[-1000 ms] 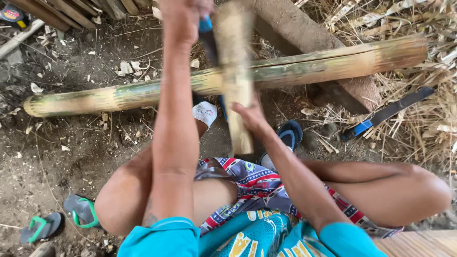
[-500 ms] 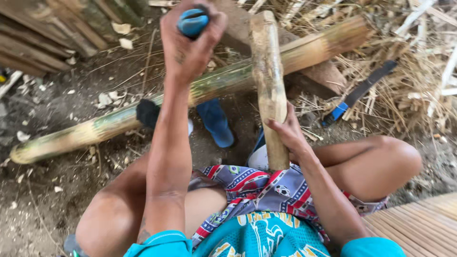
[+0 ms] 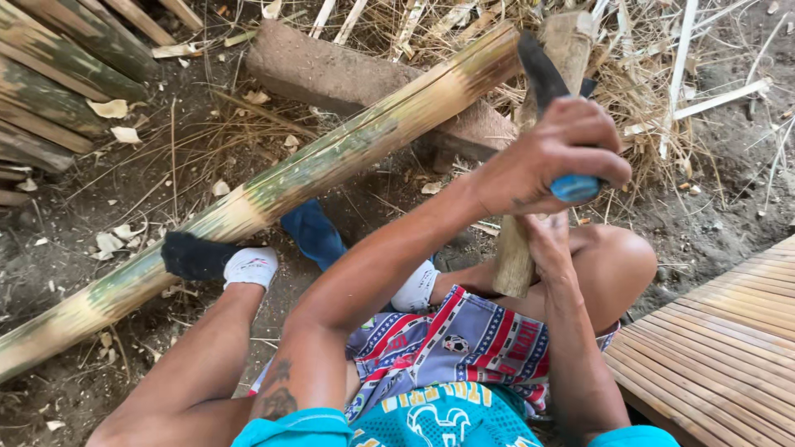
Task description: The person sits on the ground and uses a machete to split and shape a bamboo pole. They then use a knife to shave and smooth the split bamboo piece, finishing by marking it with a pencil.
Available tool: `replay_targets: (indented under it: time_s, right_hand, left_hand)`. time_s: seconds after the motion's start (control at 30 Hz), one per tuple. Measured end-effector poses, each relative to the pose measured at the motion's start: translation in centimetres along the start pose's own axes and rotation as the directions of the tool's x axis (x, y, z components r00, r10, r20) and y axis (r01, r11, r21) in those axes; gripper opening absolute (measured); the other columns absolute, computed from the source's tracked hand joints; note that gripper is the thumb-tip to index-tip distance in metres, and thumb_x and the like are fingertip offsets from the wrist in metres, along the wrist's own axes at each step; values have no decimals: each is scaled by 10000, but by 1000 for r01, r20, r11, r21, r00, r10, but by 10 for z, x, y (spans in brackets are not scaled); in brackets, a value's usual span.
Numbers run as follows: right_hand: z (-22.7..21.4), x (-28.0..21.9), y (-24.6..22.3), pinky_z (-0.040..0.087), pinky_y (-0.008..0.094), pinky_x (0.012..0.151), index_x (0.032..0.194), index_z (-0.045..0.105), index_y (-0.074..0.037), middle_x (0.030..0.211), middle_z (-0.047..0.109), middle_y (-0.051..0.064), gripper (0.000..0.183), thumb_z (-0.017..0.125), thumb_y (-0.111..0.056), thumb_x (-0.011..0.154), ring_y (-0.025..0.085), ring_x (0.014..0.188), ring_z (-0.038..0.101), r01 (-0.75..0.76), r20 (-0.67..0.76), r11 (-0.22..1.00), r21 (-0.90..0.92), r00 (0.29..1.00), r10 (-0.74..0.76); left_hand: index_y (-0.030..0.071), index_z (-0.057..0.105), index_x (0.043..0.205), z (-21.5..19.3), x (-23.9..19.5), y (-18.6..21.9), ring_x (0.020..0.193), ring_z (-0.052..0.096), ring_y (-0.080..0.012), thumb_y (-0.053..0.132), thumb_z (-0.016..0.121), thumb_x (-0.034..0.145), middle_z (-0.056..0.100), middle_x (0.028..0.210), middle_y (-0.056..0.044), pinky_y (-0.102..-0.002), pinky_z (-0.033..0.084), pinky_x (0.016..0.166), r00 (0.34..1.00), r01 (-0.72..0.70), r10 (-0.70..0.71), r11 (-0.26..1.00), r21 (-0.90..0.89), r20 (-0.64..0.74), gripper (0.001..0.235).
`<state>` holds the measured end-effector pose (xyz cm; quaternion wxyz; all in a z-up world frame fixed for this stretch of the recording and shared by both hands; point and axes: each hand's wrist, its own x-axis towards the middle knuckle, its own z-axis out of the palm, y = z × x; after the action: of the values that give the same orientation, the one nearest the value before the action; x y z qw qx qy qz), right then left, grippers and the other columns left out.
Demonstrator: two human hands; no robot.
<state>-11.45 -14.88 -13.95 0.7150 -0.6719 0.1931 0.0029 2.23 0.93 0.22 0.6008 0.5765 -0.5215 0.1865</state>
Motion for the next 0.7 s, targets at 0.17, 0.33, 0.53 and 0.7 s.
replay_targets:
  time_s: [0.17, 0.33, 0.53, 0.7]
  right_hand:
    - [-15, -2, 10, 535, 322, 995, 1528, 284, -5, 1399, 551, 123, 758, 737, -158, 938, 202, 1229, 592, -42, 8, 999, -16, 999, 42]
    - [-12, -4, 11, 536, 337, 1020, 1547, 279, -6, 1424, 535, 138, 787, 752, -196, 946, 219, 1254, 588, -52, 9, 998, -34, 999, 52]
    - [-11, 0, 8, 538, 355, 1050, 1569, 273, -8, 1454, 516, 157, 824, 770, -242, 955, 240, 1284, 583, -39, 6, 998, -53, 999, 40]
    - [-24, 11, 11, 539, 370, 1074, 1588, 268, -10, 1478, 501, 172, 856, 786, -281, 963, 257, 1310, 579, 15, 3, 993, -116, 1000, -15]
  left_hand:
    - [238, 690, 1103, 25, -17, -3, 1148, 584, -214, 308, 824, 806, 597, 1071, 28, -454, 372, 1100, 1000, -6, 6, 1000, 8, 26, 334]
    - [216, 682, 1106, 15, -18, -2, 1133, 583, -223, 343, 806, 830, 585, 1054, 13, -456, 381, 1100, 996, -27, 26, 1000, 4, 80, 328]
    - [226, 694, 1117, 11, -17, -2, 1121, 596, -203, 316, 804, 851, 597, 1060, 22, -446, 390, 1096, 993, -12, 13, 1000, -10, 114, 302]
    - [199, 663, 1161, -2, -13, 0, 1146, 598, -194, 196, 814, 817, 613, 1088, 7, -447, 460, 1094, 998, 53, -53, 998, -30, -21, 376]
